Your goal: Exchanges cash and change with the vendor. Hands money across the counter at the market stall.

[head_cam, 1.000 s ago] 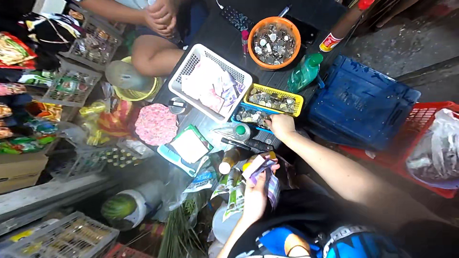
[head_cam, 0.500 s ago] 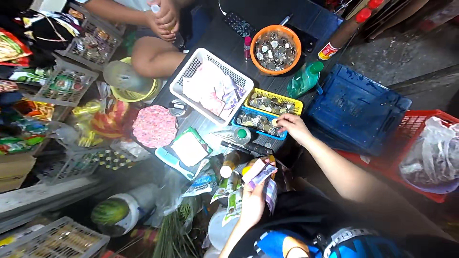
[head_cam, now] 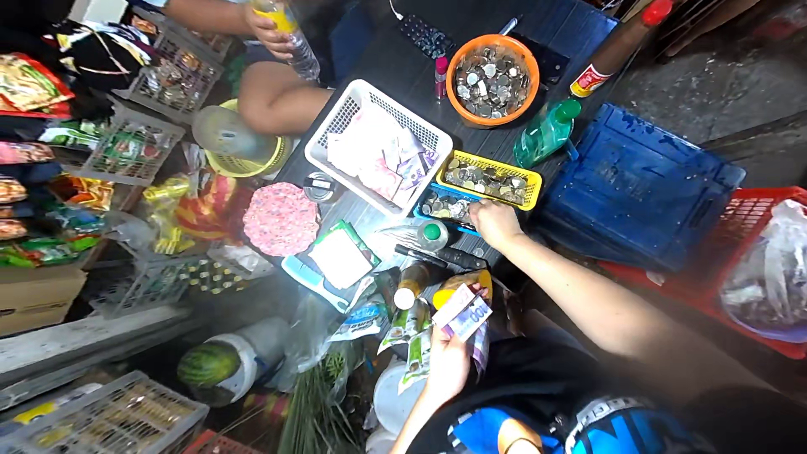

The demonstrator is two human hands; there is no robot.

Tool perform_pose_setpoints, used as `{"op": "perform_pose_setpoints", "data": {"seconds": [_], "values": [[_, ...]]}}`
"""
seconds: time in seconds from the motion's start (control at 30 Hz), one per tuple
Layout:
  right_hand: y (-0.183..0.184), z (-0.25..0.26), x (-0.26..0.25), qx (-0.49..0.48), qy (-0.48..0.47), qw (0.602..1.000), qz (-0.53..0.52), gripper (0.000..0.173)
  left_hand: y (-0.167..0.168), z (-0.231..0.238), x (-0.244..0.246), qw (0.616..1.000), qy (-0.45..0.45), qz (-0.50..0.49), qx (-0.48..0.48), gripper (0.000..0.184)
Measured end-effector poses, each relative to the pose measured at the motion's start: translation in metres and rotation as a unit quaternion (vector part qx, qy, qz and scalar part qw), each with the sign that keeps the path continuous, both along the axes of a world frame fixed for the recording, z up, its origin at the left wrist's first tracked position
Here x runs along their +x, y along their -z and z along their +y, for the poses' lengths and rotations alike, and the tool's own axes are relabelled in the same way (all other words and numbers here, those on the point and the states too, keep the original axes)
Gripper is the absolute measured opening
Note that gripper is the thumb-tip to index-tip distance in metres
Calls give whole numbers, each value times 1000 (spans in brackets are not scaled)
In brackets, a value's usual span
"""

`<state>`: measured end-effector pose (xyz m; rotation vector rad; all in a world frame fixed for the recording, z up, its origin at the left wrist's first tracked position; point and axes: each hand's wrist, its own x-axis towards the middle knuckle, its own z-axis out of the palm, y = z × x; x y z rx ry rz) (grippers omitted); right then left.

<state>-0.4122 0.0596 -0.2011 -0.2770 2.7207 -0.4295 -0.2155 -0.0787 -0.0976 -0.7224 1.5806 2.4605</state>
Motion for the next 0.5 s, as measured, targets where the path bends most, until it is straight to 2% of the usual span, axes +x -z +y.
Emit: {"op": "perform_pose_setpoints", "data": {"seconds": [0.07,0.1,0.17,0.2,0.23,0.27,0.37,0.4,0.5], "values": [[-3,13,0,-135,96,986,0,23,-3,-1,0,1000,-4,-4,-6,29],[-5,19,-1,-227,150,962,-19,22,-3,-1,1,1000,-5,1,-3,28],[-4,26,-3,-400,239,877,-117,29,-1,-1,1,1000,-4,15,6,28],[-3,27,-5,-459,264,832,-169,34,0,-1,2,1000,-2,21,10,28],[-2,25,-8,-480,271,810,-200,39,1,0,2,1000,1,24,12,28],[-3,20,-11,-461,264,823,-201,40,2,1,2,1000,4,25,16,28],[-1,1,-18,-257,147,948,-117,21,5,1,2,998,23,48,28,25],[2,-7,-18,-185,116,971,-100,22,6,0,2,998,28,55,25,24],[3,-27,-16,-49,77,992,-90,31,7,-1,5,998,27,51,17,23]]}}
